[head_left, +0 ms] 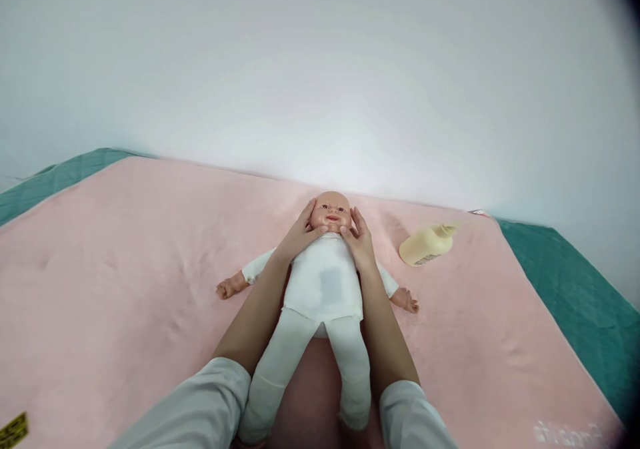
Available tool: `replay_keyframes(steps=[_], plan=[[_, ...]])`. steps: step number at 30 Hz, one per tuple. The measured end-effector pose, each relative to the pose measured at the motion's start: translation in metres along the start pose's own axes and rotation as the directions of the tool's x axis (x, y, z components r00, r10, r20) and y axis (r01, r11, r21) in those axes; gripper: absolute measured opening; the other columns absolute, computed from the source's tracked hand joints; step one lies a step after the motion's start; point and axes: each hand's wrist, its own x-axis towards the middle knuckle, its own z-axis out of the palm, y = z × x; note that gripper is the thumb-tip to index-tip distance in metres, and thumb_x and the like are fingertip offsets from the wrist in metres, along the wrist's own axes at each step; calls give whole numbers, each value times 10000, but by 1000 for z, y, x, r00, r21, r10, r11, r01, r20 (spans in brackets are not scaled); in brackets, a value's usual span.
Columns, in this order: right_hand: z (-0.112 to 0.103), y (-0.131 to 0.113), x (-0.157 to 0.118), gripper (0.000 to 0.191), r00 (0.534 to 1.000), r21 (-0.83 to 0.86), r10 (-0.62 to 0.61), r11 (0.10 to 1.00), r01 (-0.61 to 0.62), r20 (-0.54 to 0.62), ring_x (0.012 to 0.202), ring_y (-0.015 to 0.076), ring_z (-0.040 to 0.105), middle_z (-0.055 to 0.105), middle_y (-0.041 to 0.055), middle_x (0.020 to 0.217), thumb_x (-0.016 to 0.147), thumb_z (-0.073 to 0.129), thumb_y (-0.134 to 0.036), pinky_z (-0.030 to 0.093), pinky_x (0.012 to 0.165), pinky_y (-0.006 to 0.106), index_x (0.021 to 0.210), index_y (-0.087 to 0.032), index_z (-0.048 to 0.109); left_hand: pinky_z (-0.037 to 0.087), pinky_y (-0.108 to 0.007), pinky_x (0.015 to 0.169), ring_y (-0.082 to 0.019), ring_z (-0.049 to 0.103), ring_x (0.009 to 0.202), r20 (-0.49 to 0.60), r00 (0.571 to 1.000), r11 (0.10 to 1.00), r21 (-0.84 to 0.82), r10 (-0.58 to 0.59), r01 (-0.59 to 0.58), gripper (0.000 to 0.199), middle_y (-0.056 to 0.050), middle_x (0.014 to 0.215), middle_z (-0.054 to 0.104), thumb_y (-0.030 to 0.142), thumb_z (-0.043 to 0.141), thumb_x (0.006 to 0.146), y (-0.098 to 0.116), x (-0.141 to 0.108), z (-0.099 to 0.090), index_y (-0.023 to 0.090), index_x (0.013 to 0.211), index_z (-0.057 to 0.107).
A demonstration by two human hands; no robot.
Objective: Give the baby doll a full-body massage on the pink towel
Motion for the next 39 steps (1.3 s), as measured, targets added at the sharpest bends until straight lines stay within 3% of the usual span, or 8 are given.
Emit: replay_keyframes(steps=[4, 15, 24, 35, 39], plan=[[6, -1, -2, 1103, 999, -74, 30, 997, -28, 14, 1333, 302, 519, 425, 138, 1528, 610, 840, -500, 442, 1121, 471, 1528, -212, 301, 388, -444, 1137, -332, 406, 1406, -57, 998, 999, 15, 39, -38, 1077, -152, 1605, 268, 438, 778, 743, -5, 3, 6, 218, 1580, 137], [7, 1, -2, 1012, 1000, -141, -9, 990, 9, -1, 1331, 286, 516, 421, 145, 1528, 668, 792, -488, 443, 1117, 450, 1515, -187, 325, 374, -453, 1144, -325, 395, 1411, -94, 992, 996, 45, 80, -76, 996, -149, 1591, 304, 369, 771, 739, -10, 8, 6, 202, 1557, 228], [1, -1, -1, 970, 999, -29, 44, 999, -43, 17, 1344, 291, 512, 466, 115, 1506, 686, 792, -511, 424, 1139, 468, 1498, -188, 371, 362, -432, 1161, -308, 406, 1410, -49, 999, 1000, 24, 13, -12, 893, -105, 1565, 373, 497, 665, 844, 2, 1, 0, 223, 1569, 221], [-3, 6, 3, 915, 995, 200, 90, 975, -97, 43, 1274, 279, 584, 561, 132, 1419, 727, 752, -580, 452, 1108, 501, 1474, -182, 406, 458, -449, 1089, -292, 525, 1317, -62, 997, 984, -177, -49, 37, 797, -72, 1511, 459, 605, 565, 882, -5, 5, -1, 262, 1547, 291], [-3, 6, 3, 927, 995, 230, 93, 969, -95, 19, 1261, 286, 596, 569, 142, 1409, 699, 778, -570, 453, 1108, 502, 1459, -172, 426, 471, -458, 1077, -302, 480, 1358, -88, 994, 979, -199, -69, 50, 774, -63, 1537, 420, 610, 579, 873, -6, 6, -1, 271, 1527, 343]])
